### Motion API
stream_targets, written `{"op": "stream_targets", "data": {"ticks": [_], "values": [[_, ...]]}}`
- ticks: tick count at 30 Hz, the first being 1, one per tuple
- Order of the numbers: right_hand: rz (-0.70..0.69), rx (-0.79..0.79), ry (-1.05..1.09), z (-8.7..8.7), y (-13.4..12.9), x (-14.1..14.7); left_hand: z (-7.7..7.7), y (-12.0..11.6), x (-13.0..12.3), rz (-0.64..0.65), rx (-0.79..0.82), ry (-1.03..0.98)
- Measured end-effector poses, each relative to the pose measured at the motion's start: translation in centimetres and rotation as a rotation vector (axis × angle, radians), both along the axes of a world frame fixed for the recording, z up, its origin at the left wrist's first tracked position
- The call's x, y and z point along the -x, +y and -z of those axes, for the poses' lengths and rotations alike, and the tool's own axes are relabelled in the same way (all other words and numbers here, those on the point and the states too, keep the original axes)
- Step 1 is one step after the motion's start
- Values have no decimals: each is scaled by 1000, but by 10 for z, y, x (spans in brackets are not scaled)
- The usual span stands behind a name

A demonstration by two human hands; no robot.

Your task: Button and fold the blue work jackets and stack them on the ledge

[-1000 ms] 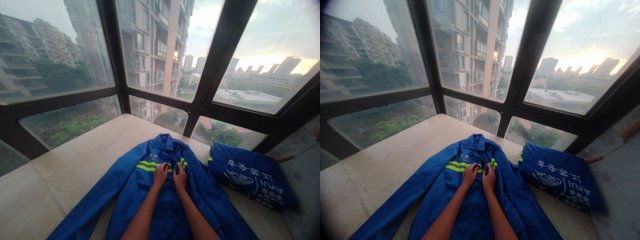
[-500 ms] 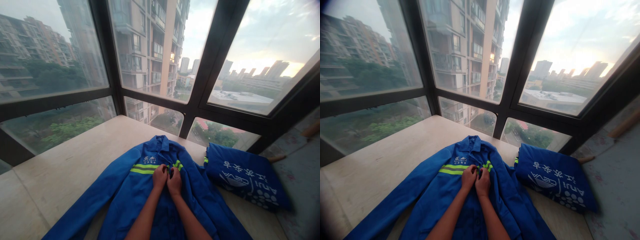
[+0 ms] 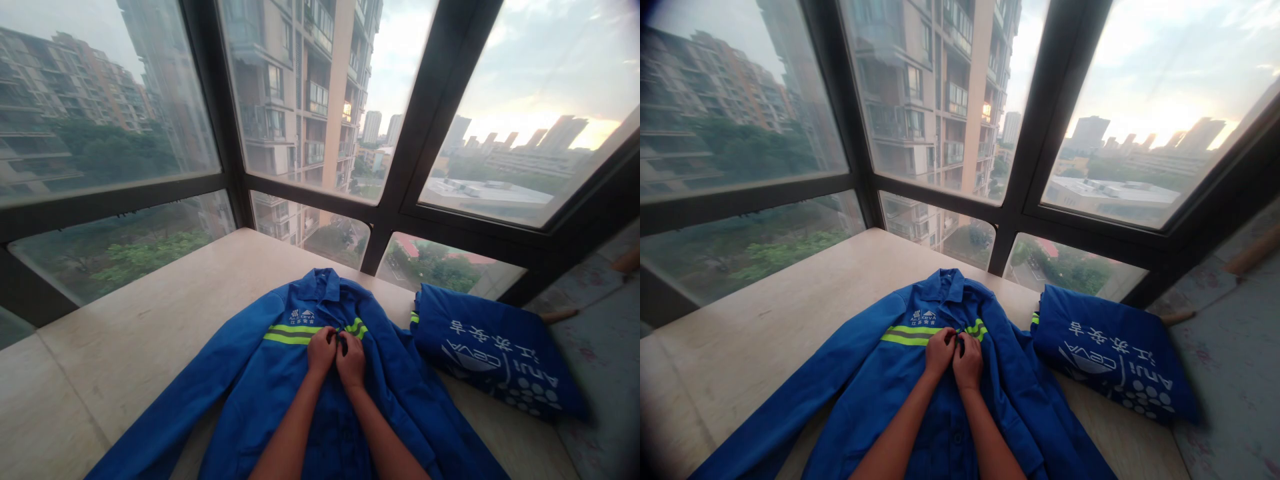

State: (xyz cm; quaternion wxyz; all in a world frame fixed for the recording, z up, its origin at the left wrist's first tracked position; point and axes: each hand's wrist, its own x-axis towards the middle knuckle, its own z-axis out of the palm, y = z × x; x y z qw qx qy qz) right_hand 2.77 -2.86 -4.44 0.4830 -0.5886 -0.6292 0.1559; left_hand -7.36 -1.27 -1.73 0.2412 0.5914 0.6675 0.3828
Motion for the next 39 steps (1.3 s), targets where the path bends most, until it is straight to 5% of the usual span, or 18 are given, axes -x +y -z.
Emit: {"op": "stream_targets", "data": {"ticks": [10,39], "values": [[-96,-6,85,-1,-3,-3,-1,0,2,7,-25,-14],[-51,36,94,5,0,0,-10,0,-3,-16,53,77]]}}
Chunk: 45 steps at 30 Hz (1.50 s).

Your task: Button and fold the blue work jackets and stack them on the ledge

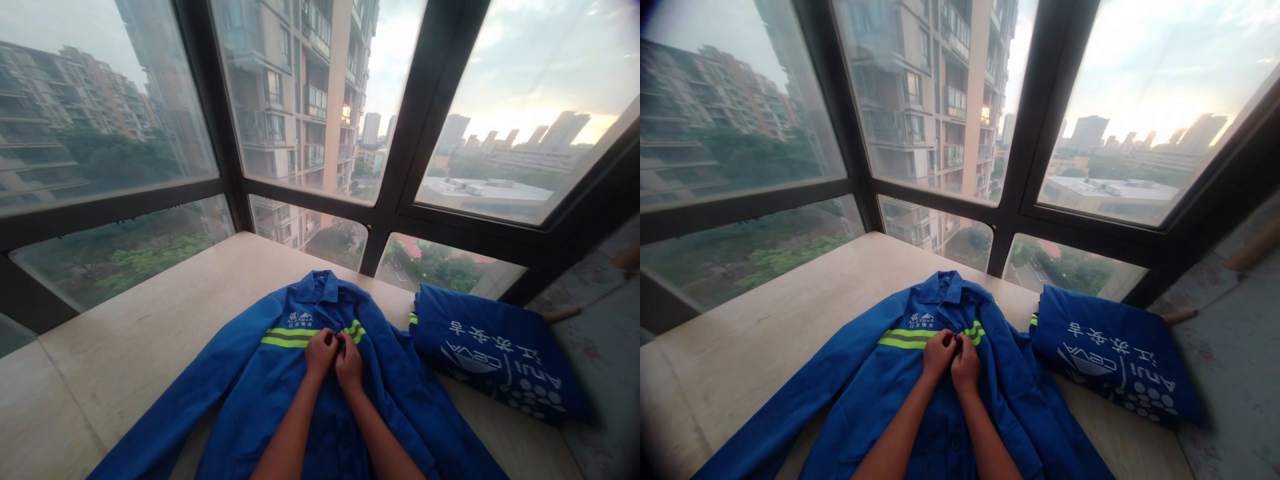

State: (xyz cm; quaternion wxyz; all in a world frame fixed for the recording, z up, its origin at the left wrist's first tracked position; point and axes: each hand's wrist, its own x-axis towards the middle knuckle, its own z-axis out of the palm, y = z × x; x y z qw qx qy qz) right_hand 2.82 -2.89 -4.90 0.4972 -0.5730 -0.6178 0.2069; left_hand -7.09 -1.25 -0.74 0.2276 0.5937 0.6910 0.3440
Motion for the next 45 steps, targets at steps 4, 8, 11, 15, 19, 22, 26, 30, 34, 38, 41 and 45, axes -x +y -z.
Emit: {"op": "stream_targets", "data": {"ticks": [4,8,11,15,19,22,26,30,34,38,41,45], "values": [[-12,-4,-23,-2,-1,2,2,1,2,-15,6,-32],[-22,-13,-48,-4,-3,3,5,1,4,-17,2,-73],[-23,-13,-61,-5,-3,3,5,0,5,-10,-4,-91],[-25,-12,-71,-7,-3,3,6,-1,5,6,-26,-102],[-43,-18,-73,-11,-4,1,7,-1,6,26,-49,-110],[-47,-29,-65,-14,-4,0,8,-1,6,37,-61,-116],[-56,-41,-54,-14,-4,-2,10,0,6,25,-57,-122],[-69,-57,-56,-14,-3,-2,12,2,5,-4,-35,-128],[-61,-62,-73,-14,-4,-1,11,2,4,-47,-24,-131],[-47,-58,-102,-13,-7,0,10,2,3,-69,-26,-145],[-33,-53,-121,-11,-8,1,10,3,2,-76,-26,-159],[-9,-47,-135,-8,-8,0,12,5,4,-63,-20,-181]]}}
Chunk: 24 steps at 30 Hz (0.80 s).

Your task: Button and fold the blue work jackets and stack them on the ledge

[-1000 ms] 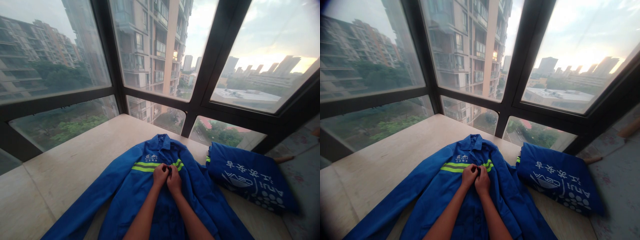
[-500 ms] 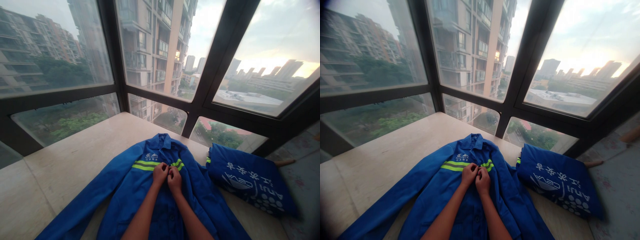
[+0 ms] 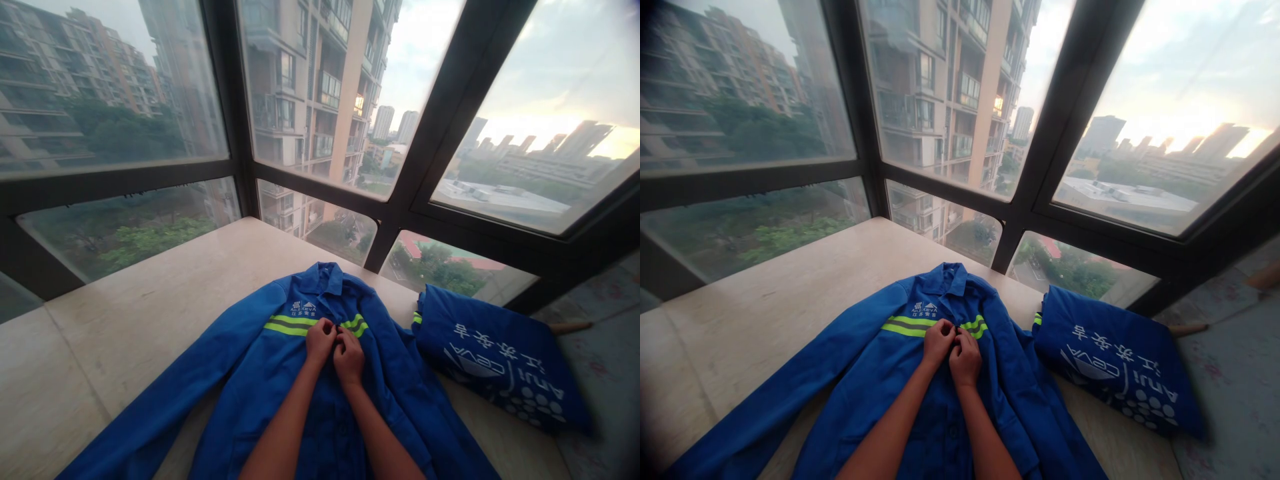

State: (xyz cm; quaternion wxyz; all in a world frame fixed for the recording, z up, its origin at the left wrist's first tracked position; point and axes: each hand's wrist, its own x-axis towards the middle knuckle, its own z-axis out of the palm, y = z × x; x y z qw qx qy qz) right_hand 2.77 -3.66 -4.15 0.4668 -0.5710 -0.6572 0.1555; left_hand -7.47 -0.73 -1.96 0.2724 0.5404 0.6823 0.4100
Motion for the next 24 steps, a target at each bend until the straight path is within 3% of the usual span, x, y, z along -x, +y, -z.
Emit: {"op": "stream_targets", "data": {"ticks": [24], "values": [[-16,12,11,5,6,0,-2,-2,2,139,39,17]]}}
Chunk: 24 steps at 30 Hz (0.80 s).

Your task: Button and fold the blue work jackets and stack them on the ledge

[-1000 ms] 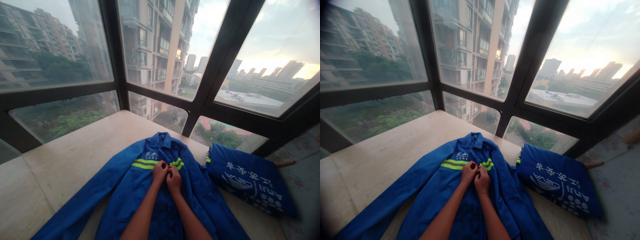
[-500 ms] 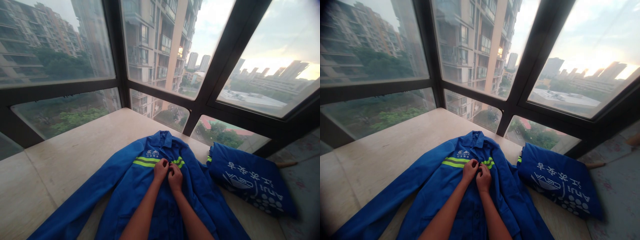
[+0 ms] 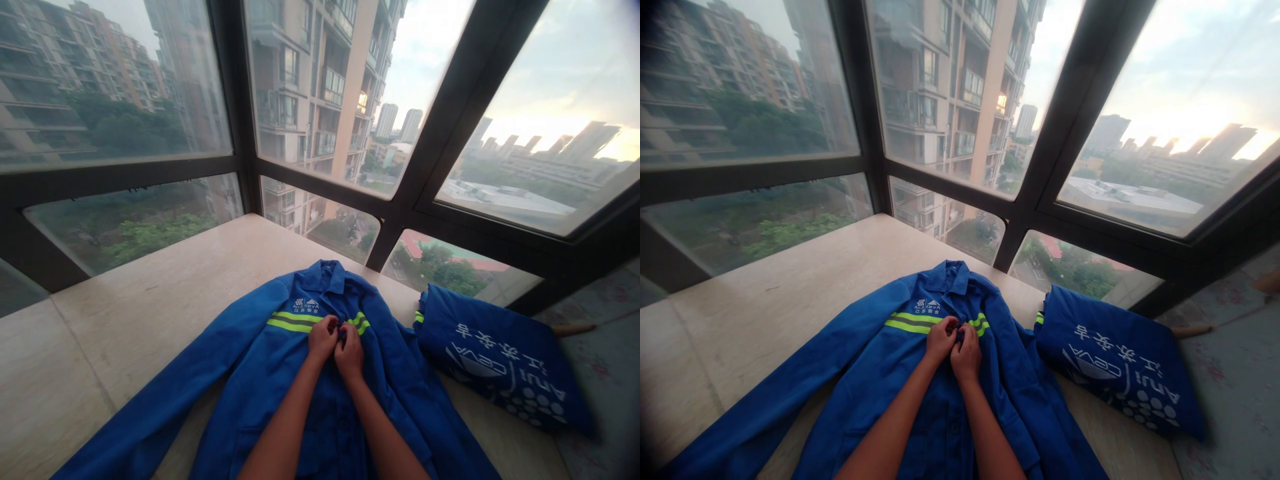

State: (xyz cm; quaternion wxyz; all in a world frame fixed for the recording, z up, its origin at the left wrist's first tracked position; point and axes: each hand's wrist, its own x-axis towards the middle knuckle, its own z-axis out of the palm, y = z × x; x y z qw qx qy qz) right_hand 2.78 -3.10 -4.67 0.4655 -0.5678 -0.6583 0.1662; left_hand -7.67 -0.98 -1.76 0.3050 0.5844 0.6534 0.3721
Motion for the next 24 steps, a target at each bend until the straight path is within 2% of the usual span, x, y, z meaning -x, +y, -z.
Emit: {"op": "stream_targets", "data": {"ticks": [10,17,24], "values": [[-14,30,-2,1,2,-1,-9,-5,-2,18,34,96],[5,72,3,-3,4,0,-23,-3,-6,19,77,247],[7,126,20,-8,2,0,-29,2,-12,-46,183,327]]}}
